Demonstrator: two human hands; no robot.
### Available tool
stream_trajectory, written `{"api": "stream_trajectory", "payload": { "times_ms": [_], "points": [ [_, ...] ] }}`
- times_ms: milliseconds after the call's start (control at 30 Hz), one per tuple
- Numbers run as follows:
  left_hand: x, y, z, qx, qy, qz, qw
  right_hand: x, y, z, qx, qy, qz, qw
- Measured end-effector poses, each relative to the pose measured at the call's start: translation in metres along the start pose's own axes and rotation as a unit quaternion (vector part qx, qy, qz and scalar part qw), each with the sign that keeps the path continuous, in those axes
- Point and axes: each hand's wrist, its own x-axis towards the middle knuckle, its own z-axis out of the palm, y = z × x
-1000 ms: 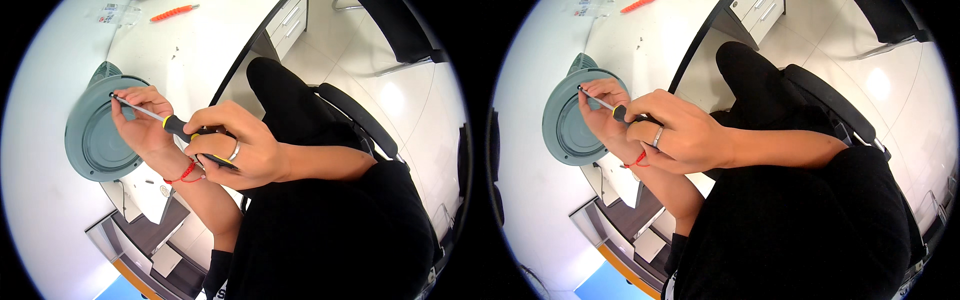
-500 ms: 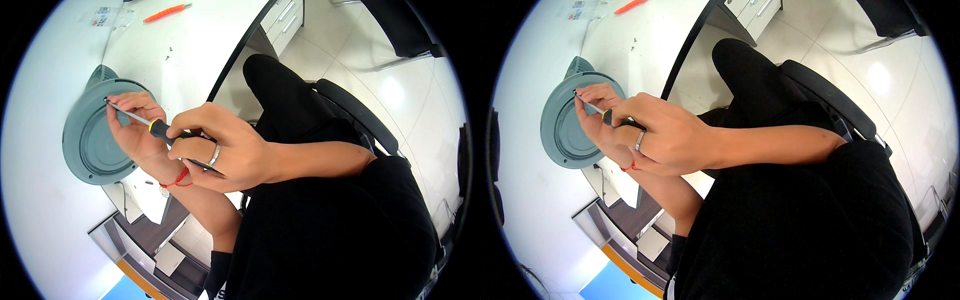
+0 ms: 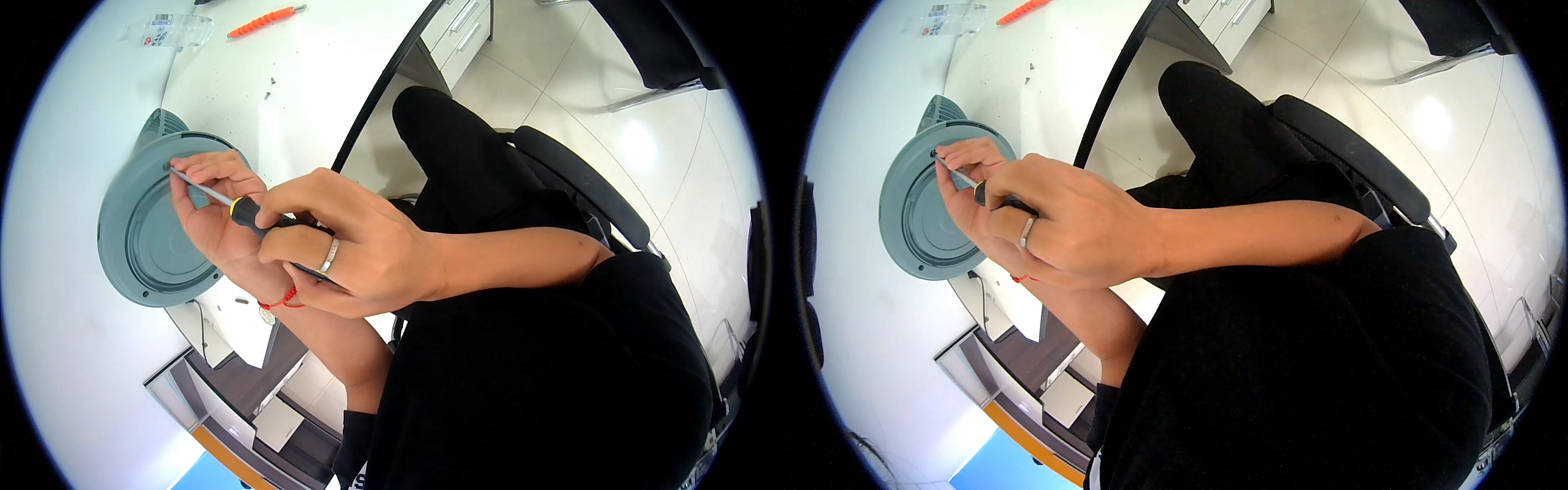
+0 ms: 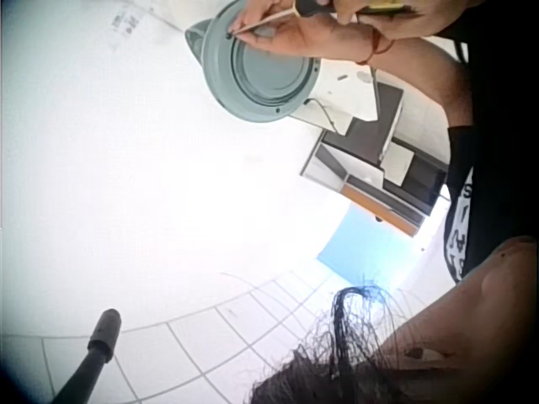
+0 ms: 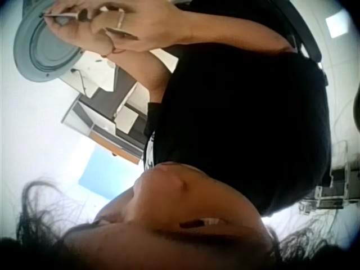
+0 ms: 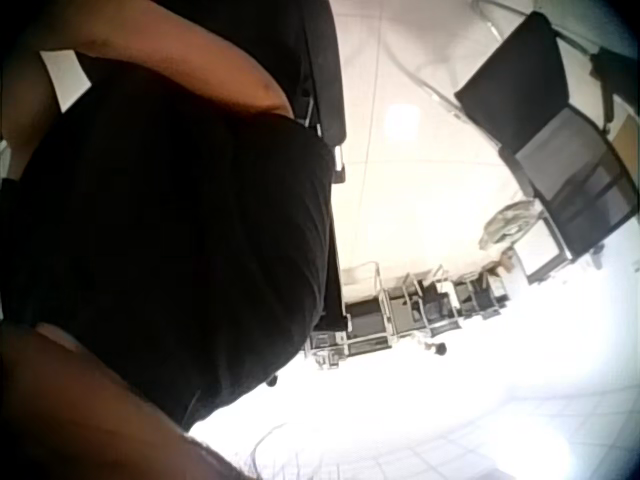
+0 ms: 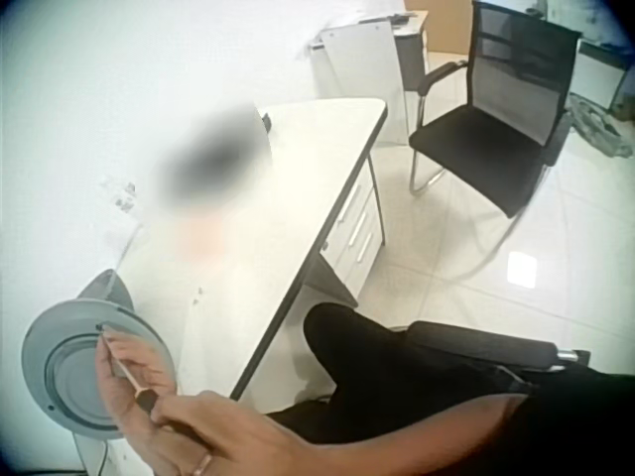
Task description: The person disassembles a teal-colored fan, removes the back cover, and uses a screwdriver to adjust components on the internal circuit board. They then reattach the back cover and secure it with screws.
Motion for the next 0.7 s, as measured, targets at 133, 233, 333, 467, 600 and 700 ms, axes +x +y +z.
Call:
{"api": "stream_trajectory", "payload": {
  "times_ms": [133,233,333,467,600,700],
  "points": [
    [0.0,0.002,-0.002,0.002,-0.007,-0.005,1.0,0.001,0.001,0.002,0.001,0.005,-0.008,1.0],
    [0.0,0.0,-0.001,-0.003,-0.005,0.0,1.0,0.001,0.002,0.004,0.001,0.01,-0.01,1.0],
    [0.0,0.0,-0.001,-0.01,-0.005,-0.002,1.0,0.001,0.003,0.005,-0.001,0.014,-0.014,1.0],
    [-0.002,-0.002,0.0,-0.009,-0.007,-0.001,1.0,0.003,0.002,0.006,0.001,0.016,-0.017,1.0],
    [-0.003,-0.004,0.0,-0.014,-0.011,0.004,1.0,0.004,0.002,0.007,-0.002,0.015,-0.018,1.0],
    [0.0,0.007,-0.008,-0.023,-0.05,-0.016,0.998,0.004,0.002,0.008,-0.003,0.015,-0.018,1.0]
  ]
}}
